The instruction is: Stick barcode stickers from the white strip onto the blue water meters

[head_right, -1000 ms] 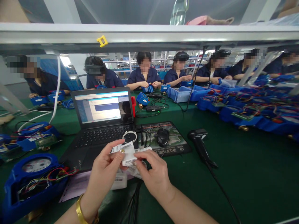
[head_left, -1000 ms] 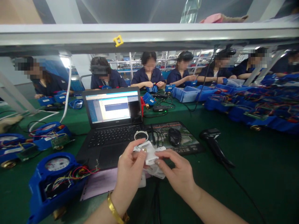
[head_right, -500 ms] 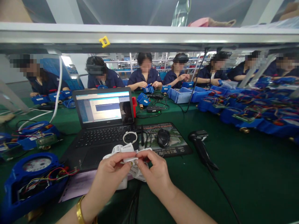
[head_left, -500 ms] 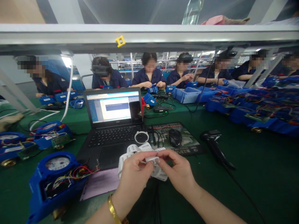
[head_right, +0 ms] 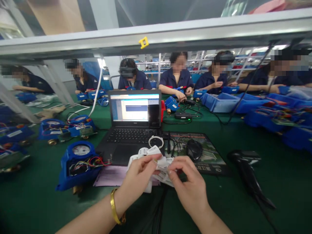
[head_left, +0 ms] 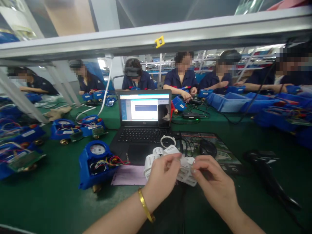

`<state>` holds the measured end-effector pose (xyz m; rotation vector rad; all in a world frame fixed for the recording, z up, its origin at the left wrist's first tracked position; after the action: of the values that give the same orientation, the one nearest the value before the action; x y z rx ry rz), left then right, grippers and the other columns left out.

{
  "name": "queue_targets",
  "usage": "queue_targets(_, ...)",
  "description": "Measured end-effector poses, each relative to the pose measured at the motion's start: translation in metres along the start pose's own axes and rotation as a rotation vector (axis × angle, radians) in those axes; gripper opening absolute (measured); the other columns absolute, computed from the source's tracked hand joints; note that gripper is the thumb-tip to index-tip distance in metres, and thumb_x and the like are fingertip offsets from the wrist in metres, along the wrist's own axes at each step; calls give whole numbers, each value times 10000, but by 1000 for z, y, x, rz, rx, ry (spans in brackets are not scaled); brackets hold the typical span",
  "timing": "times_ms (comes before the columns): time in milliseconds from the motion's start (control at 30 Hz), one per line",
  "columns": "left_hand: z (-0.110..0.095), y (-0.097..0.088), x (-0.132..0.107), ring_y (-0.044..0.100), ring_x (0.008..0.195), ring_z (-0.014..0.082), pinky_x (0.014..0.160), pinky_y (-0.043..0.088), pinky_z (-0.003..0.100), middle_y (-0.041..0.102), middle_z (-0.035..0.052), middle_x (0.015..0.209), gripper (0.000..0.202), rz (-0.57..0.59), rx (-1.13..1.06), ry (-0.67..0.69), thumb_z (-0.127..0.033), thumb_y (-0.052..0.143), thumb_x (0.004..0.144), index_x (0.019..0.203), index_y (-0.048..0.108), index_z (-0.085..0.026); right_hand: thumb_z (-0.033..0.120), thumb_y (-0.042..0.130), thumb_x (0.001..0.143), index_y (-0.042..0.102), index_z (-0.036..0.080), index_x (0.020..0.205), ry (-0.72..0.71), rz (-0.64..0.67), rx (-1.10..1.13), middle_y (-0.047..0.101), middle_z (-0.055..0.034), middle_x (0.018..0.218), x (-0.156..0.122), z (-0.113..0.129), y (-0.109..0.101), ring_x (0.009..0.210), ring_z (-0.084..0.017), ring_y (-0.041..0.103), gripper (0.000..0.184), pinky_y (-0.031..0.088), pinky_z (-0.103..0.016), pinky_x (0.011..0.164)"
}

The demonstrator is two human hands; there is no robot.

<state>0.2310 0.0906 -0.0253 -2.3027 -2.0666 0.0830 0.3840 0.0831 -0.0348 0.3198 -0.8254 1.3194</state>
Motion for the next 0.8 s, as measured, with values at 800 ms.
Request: queue_targets(800,-55,-212,-46,558,772,176,779,425,266,603,37,781,263,62,1101,413,-331,442,886,792,651,-201,479,832,560,698,160,747,598,6,373,641,-104,848,-4,-20,10,689,-201,593,393,517,-227,515)
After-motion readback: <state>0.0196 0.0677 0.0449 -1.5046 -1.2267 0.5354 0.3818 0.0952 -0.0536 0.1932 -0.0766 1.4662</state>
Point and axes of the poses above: each hand's wrist, its own x-axis towards the middle knuckle, its own y-axis out of the palm, z = x × y, the point moved 3 cm from there along x, towards the middle knuckle
